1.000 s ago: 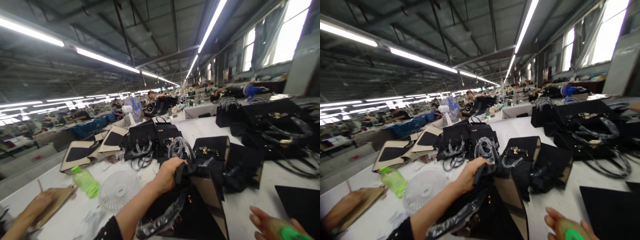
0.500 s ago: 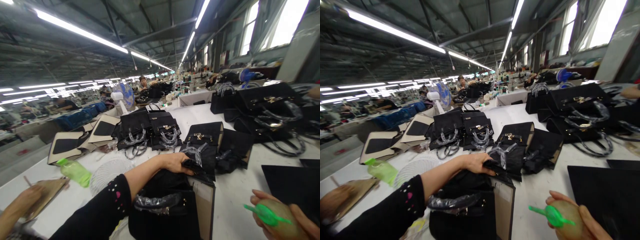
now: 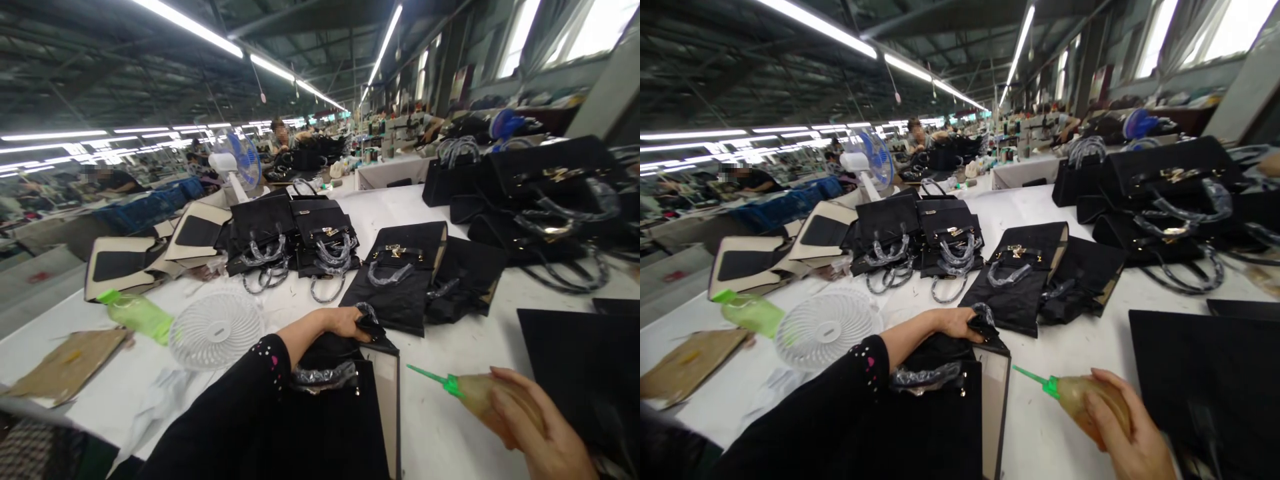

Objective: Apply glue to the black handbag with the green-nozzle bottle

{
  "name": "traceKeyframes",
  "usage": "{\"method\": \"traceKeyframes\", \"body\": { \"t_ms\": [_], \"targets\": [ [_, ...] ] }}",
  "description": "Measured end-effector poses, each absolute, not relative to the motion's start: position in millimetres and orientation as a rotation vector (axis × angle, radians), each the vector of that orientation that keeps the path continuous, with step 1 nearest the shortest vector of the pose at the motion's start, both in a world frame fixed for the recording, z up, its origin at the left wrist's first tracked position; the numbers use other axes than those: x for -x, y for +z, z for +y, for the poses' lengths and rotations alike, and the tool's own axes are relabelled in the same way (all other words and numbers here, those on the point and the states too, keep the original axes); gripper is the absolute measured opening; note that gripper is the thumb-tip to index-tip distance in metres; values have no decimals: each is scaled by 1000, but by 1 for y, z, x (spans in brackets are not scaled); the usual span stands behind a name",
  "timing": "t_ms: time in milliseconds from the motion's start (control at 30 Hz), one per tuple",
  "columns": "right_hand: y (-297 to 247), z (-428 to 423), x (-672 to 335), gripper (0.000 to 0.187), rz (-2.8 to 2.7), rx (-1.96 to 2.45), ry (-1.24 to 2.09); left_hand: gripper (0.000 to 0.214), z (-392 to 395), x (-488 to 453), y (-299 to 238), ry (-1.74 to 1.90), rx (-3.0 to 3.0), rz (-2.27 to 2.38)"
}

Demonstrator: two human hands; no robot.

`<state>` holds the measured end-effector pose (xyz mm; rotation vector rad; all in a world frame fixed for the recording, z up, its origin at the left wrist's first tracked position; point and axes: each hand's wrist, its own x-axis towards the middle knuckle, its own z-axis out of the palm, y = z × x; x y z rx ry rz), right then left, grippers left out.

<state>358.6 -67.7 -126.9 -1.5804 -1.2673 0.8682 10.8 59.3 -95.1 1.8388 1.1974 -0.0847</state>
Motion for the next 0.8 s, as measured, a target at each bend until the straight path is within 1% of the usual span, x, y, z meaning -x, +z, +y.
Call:
{"method": "traceKeyframes", "body": {
  "t_ms": [100,333,433,567,700,800],
  "targets": [
    [-137,-62,-352,62,-1322,1661,892,20,58,-7,-101,-70,-1836,1199],
    [-145,-45,-339,66,-1388,1681,932,24,56,-6,-102,-32,-1821,1181],
    [-144,-44,-339,64,-1445,1680,932,22,55,-6,-102,-18,-1809,1183],
    [-141,-45,-342,57,-1607,1599,1006,21,56,-7,-105,-8,-1795,1153],
    [-140,-38,-340,55,-1613,1587,843,21,57,-6,-107,0,-1785,1153],
    [-139,-33,-340,51,-1669,1580,801,22,56,-7,-107,18,-1781,1135]
  ]
}}
